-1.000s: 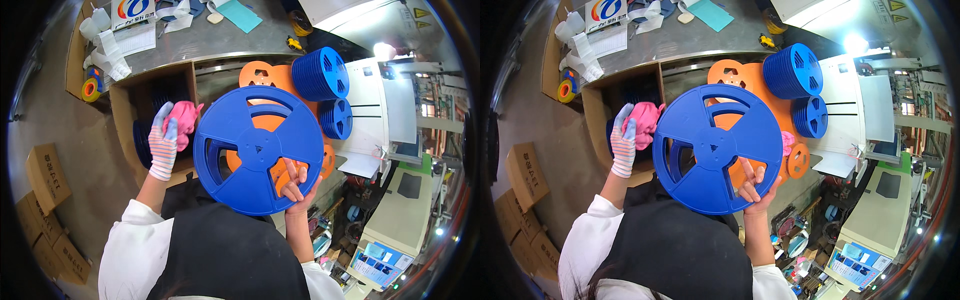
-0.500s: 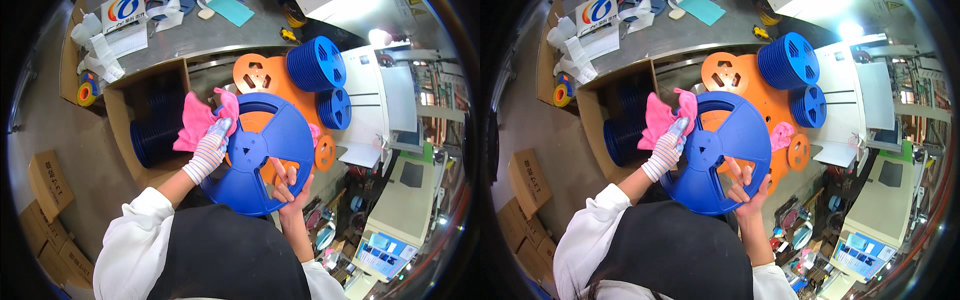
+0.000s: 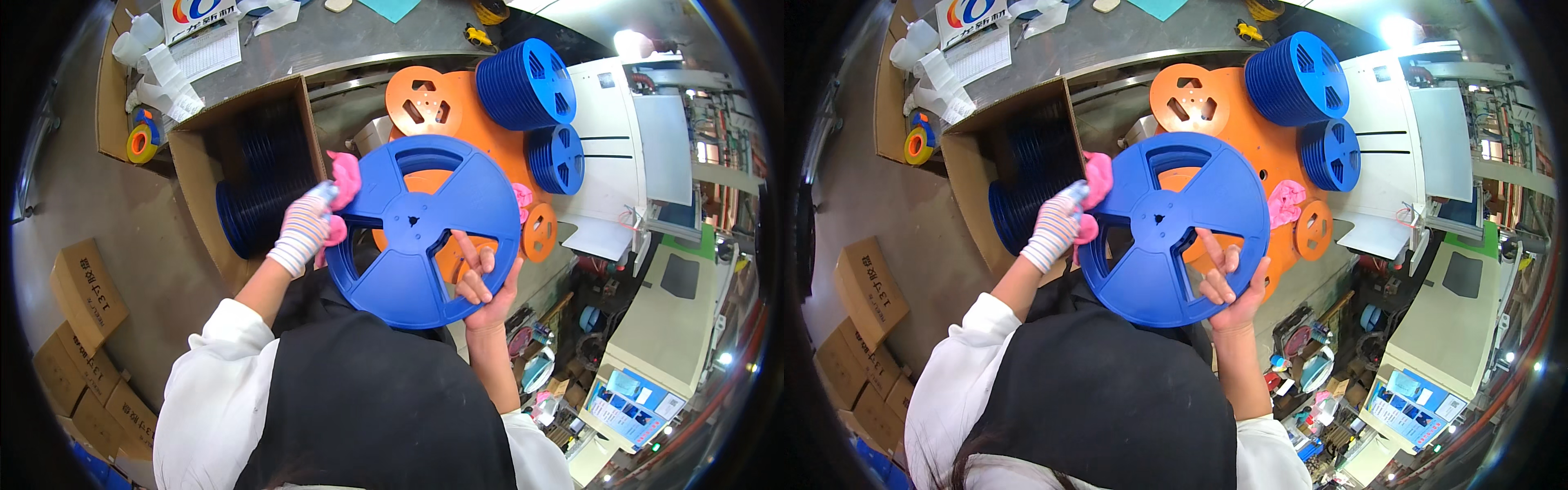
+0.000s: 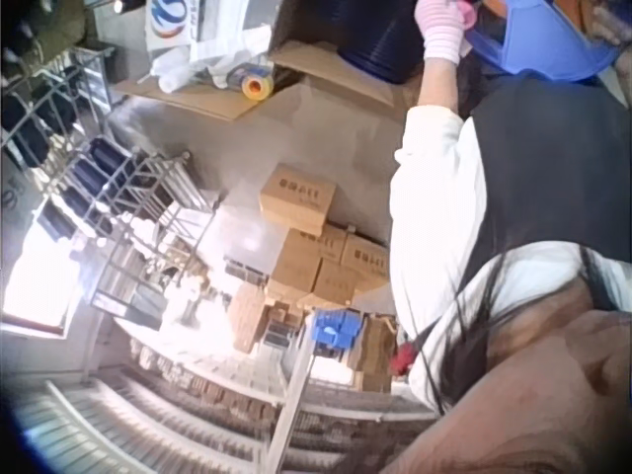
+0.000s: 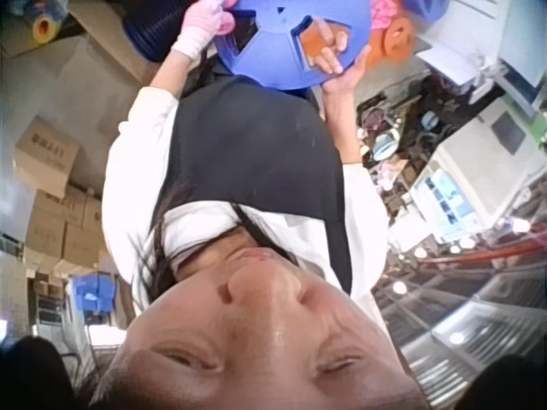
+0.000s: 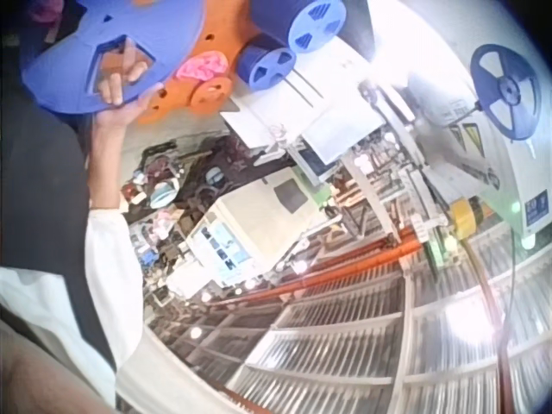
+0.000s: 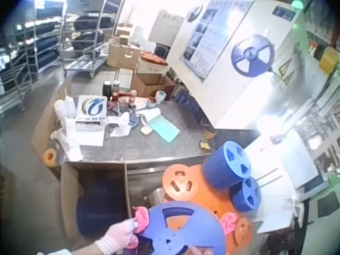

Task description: The person wipes the surface of blue plastic spools with a pink cloth, then places them into a cardboard box. The person repeats this process for multiple spools, handling them one at a time.

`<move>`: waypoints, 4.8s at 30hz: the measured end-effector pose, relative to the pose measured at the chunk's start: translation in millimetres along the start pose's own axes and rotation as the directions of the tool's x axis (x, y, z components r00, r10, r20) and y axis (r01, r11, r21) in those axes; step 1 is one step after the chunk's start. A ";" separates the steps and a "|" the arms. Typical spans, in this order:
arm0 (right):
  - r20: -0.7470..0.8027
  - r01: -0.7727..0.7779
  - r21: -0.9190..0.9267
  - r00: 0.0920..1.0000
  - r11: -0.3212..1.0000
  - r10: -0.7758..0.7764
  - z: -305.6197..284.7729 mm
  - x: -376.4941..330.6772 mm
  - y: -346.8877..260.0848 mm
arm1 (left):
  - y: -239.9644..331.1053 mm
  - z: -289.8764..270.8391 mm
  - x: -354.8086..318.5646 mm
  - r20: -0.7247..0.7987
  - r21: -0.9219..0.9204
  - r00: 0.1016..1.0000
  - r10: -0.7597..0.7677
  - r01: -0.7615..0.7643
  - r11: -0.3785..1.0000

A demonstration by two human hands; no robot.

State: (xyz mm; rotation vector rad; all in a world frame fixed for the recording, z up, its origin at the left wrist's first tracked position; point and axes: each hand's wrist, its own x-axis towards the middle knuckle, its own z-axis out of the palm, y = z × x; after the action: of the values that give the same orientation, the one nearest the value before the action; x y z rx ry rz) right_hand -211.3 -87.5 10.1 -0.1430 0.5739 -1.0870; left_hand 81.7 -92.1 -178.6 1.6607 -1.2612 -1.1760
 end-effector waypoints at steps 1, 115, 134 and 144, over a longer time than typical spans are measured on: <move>0.000 0.014 0.020 1.000 1.000 -0.014 -1.5 3.0 -2.5 | -0.3 -16.2 -4.7 -0.074 0.138 0.996 0.058 -0.048 0.989; 0.019 -0.104 0.022 0.994 0.994 0.103 20.3 16.7 12.6 | 116.5 -26.3 -14.2 -0.392 0.192 0.805 0.445 -0.402 0.895; -0.047 -0.075 0.022 0.996 0.997 0.076 12.2 1.1 15.2 | 101.3 5.3 -28.5 0.272 -0.459 0.960 0.067 0.068 0.886; -0.155 -0.104 0.062 0.981 0.993 0.113 0.3 1.8 16.1 | 85.2 8.3 -74.1 0.620 -0.456 0.778 0.102 0.252 0.853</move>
State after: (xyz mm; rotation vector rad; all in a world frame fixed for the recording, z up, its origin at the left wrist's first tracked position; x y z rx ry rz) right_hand -197.8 -81.5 3.5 0.0217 0.6870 -1.0118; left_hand 40.8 -42.1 -85.6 0.9331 -1.0895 -2.0309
